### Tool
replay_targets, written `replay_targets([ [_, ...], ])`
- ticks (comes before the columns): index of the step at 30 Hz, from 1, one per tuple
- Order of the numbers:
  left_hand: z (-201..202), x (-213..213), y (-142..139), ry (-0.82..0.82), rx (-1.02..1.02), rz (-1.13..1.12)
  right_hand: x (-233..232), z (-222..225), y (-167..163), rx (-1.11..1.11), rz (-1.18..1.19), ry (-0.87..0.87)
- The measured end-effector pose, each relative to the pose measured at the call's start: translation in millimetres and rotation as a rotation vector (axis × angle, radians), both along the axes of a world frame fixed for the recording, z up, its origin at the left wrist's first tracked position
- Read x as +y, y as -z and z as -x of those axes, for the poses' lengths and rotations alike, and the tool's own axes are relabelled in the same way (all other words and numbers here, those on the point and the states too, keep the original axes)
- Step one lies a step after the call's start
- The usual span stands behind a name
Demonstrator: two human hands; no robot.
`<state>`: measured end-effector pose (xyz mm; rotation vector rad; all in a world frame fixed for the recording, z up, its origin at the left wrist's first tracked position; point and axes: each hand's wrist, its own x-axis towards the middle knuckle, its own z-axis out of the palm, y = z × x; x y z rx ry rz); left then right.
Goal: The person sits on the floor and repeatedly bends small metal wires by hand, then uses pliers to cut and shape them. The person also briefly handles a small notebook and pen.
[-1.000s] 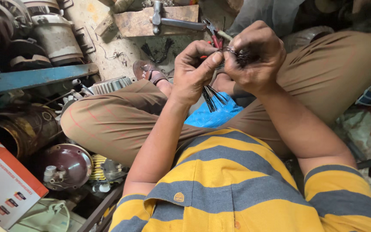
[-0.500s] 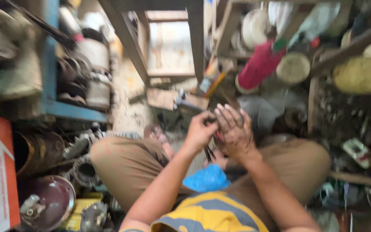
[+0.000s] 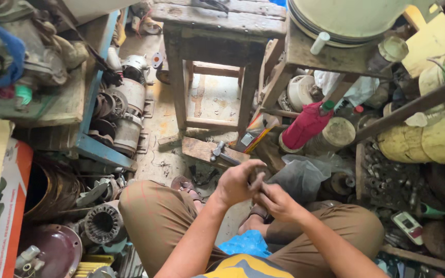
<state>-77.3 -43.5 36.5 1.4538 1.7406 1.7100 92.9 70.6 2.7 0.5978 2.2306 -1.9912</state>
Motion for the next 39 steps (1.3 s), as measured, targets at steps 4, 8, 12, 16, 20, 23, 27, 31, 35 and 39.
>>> replay_targets([
  [4,-1,-12,-28,0.154,0.048,-0.011,-9,-16,7,0.096,0.963,-0.086],
  [8,14,-13,-44,0.216,-0.077,0.068,-8,-22,1,0.141,0.513,0.060],
  [12,23,-9,-38,0.331,-0.186,0.206,-3,-16,-19,0.250,0.418,0.102],
  [16,16,-2,-20,0.368,-0.372,0.126,-4,-1,-30,0.386,0.195,0.041],
  [20,-2,1,-1,0.391,-0.883,-0.075,-18,17,-16,0.369,0.197,0.278],
  [23,-15,7,15,0.254,-1.248,-0.140,-31,32,-7,0.349,0.054,0.284],
  [27,-16,14,35,-0.066,-1.435,-0.145,-38,50,-9,0.244,-0.294,0.218],
  [31,-17,10,49,-0.133,-1.364,-0.205,-37,54,-9,0.827,-1.340,0.013],
  [35,-19,4,54,-0.174,-1.013,-0.181,-37,51,8,0.552,-0.885,0.007],
  [39,9,4,39,-0.190,-0.241,-0.214,-26,58,16,0.239,0.060,0.201],
])
